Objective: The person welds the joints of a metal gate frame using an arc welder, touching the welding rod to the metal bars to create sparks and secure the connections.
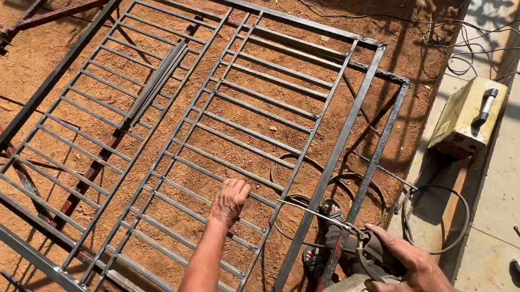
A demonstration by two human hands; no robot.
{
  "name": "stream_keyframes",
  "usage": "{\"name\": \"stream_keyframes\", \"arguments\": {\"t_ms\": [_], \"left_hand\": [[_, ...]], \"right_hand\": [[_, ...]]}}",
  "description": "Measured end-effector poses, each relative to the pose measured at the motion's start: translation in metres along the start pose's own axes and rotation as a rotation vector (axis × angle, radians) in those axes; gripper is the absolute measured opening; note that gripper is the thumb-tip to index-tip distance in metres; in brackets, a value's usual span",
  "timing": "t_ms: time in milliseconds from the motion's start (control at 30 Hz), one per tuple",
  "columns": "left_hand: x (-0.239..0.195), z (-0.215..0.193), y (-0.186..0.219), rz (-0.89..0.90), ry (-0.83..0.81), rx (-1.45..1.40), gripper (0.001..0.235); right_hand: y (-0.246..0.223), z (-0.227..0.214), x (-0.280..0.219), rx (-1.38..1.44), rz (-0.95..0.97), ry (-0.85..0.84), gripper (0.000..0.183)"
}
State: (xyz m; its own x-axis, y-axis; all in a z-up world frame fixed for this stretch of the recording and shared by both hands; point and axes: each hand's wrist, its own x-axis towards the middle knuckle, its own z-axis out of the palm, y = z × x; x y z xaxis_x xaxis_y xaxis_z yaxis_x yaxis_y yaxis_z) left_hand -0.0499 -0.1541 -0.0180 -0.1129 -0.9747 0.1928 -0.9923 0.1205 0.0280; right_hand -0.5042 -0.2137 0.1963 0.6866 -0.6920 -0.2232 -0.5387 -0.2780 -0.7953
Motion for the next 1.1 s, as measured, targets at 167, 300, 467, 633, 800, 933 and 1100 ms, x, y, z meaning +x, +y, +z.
{"name": "stream_keyframes", "arguments": {"t_ms": [167, 300, 467, 633, 800, 933, 1100], "left_hand": [[0.001, -0.001, 0.002, 0.011, 0.012, 0.028, 0.029], [0.006, -0.001, 0.003, -0.017, -0.064, 0.005, 0.03], [0.004, 0.003, 0.001, -0.004, 0.018, 0.037, 0.017], [0.0, -0.003, 0.008, 0.008, 0.129, 0.091, 0.021], [-0.002, 0.003, 0.005, 0.013, 0.132, 0.105, 0.019], [0.0, 0.014, 0.002, 0.035, 0.129, 0.15, 0.015], [-0.001, 0.012, 0.004, 0.021, 0.169, 0.16, 0.014]], "right_hand": [[-0.003, 0.002, -0.007, 0.005, -0.04, 0.068, 0.098], [0.001, 0.003, -0.004, -0.082, -0.046, 0.109, 0.105], [0.005, 0.004, -0.015, -0.146, -0.205, 0.129, 0.099], [0.0, 0.008, -0.02, -0.233, -0.189, 0.12, 0.102], [-0.006, 0.01, -0.013, -0.271, -0.194, 0.095, 0.102], [-0.008, 0.011, -0.008, -0.26, -0.194, 0.062, 0.102], [-0.009, 0.013, -0.003, -0.266, -0.173, 0.041, 0.102]]}}
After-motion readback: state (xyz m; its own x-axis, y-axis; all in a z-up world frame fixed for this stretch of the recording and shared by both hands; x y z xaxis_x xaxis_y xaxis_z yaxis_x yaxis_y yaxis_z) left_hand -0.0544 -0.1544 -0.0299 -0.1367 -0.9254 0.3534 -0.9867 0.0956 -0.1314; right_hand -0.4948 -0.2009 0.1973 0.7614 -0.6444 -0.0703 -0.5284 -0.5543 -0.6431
